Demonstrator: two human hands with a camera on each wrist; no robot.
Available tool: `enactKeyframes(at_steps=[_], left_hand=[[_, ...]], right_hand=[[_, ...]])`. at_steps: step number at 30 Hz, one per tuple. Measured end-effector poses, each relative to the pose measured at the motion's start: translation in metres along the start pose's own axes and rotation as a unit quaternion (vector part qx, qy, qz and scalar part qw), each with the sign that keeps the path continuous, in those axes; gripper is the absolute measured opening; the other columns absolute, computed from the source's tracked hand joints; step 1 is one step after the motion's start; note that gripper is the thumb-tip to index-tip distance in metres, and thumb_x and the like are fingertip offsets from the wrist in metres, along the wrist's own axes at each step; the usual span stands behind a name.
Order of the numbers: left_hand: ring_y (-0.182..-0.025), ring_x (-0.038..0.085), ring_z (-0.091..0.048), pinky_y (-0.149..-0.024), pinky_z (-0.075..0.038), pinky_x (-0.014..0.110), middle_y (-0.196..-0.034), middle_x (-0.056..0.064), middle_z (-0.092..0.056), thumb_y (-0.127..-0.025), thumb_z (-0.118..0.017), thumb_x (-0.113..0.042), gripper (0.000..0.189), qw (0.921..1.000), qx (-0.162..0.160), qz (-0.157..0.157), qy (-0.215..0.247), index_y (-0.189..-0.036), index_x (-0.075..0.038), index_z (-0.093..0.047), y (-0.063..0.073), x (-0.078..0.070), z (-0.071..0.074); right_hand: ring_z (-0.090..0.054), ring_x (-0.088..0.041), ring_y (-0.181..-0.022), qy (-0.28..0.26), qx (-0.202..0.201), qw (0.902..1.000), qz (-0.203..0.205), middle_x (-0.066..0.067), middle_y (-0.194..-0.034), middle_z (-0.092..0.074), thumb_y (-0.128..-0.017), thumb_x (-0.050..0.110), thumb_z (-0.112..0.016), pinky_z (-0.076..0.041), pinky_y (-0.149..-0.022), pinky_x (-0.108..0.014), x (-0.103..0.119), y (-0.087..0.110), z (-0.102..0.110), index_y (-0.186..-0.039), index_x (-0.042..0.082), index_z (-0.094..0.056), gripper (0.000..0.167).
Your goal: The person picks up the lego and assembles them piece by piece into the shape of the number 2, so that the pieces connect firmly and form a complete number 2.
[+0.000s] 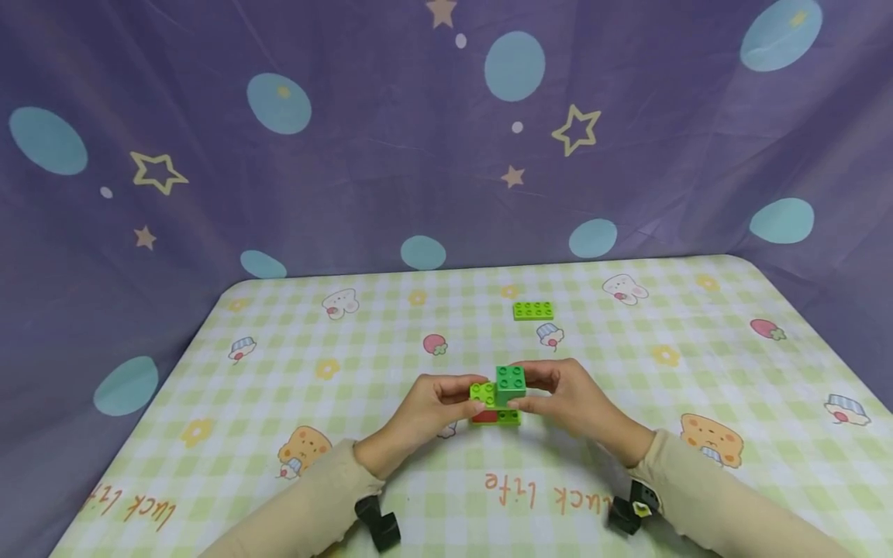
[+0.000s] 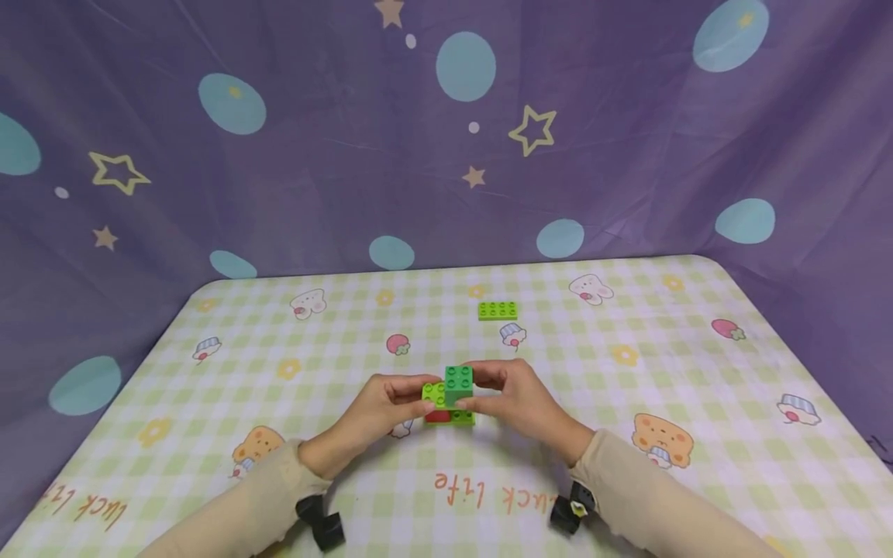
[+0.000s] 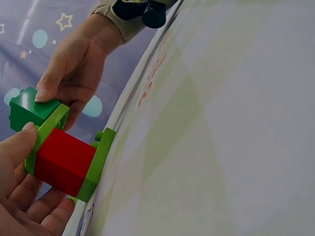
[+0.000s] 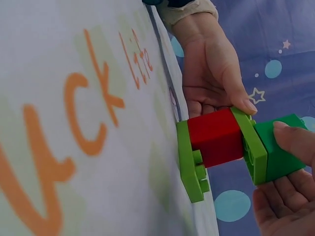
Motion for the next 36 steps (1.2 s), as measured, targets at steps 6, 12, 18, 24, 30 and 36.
enactKeyframes(at_steps=[6, 12, 18, 24, 30, 36], left_hand=[[-0.095, 0.016, -0.067, -0.078, -0.053, 0.024, -0.112, 0.017, -0.066, -0.085, -0.07, -0.01, 0.037, 1.0, -0.004, 0.003, -0.002, -0.121, 0.001, -0.063, 0.0, 0.002, 0.001], [-0.092, 0.015, -0.067, -0.077, -0.053, 0.023, -0.112, 0.018, -0.066, -0.085, -0.07, -0.009, 0.037, 0.9998, -0.003, -0.004, -0.021, -0.12, 0.003, -0.063, 0.0, 0.005, -0.001], [-0.093, 0.015, -0.067, -0.077, -0.053, 0.023, -0.112, 0.019, -0.066, -0.085, -0.07, -0.01, 0.038, 0.9999, -0.007, 0.001, -0.01, -0.12, 0.004, -0.062, 0.001, 0.007, -0.001], [-0.093, 0.015, -0.067, -0.077, -0.053, 0.023, -0.111, 0.018, -0.066, -0.085, -0.07, -0.009, 0.037, 0.9999, -0.007, 0.004, -0.011, -0.12, 0.002, -0.063, 0.001, 0.006, -0.002], [-0.092, 0.015, -0.067, -0.077, -0.053, 0.024, -0.11, 0.017, -0.067, -0.085, -0.07, -0.008, 0.037, 0.9998, -0.007, 0.004, -0.017, -0.12, 0.001, -0.063, -0.002, 0.005, -0.001], [-0.092, 0.012, -0.066, -0.075, -0.052, 0.021, -0.11, 0.017, -0.067, -0.085, -0.07, -0.01, 0.037, 0.9994, -0.014, 0.006, -0.031, -0.12, 0.001, -0.063, -0.002, 0.005, 0.002]], right_hand=[[-0.065, -0.022, -0.1, -0.003, -0.003, 0.9999, -0.015, -0.011, -0.107, -0.069, -0.078, 0.013, -0.078, -0.049, -0.089, -0.026, -0.003, 0.0, -0.001, -0.112, -0.003, -0.066, 0.04], [-0.064, -0.023, -0.103, 0.004, -0.005, 0.9997, -0.022, -0.01, -0.109, -0.069, -0.078, 0.018, -0.078, -0.049, -0.091, -0.033, -0.008, 0.004, -0.001, -0.114, -0.001, -0.066, 0.042], [-0.065, -0.022, -0.102, 0.021, 0.018, 0.9996, -0.011, -0.01, -0.108, -0.069, -0.078, 0.019, -0.078, -0.049, -0.09, -0.03, -0.006, 0.002, 0.0, -0.113, -0.001, -0.066, 0.042], [-0.065, -0.015, -0.1, 0.042, 0.089, 0.9949, 0.022, -0.008, -0.106, -0.07, -0.078, 0.018, -0.078, -0.049, -0.092, -0.034, -0.003, -0.005, 0.008, -0.113, 0.001, -0.066, 0.04], [-0.062, -0.018, -0.106, 0.017, 0.175, 0.9838, 0.033, -0.015, -0.114, -0.065, -0.08, 0.008, -0.075, -0.045, -0.096, -0.032, -0.003, -0.013, 0.029, -0.116, -0.001, -0.063, 0.039], [-0.059, -0.034, -0.11, 0.026, 0.129, 0.9914, -0.003, -0.025, -0.118, -0.061, -0.082, 0.005, -0.072, -0.047, -0.093, -0.028, -0.021, -0.037, 0.061, -0.119, -0.011, -0.058, 0.043]])
Point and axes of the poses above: each hand's wrist, its own y-axis away from the middle knuckle, its own z-axis out of the back of the hand, x = y × z, the point moved 6 cm from there along -y, towards the middle knuckle
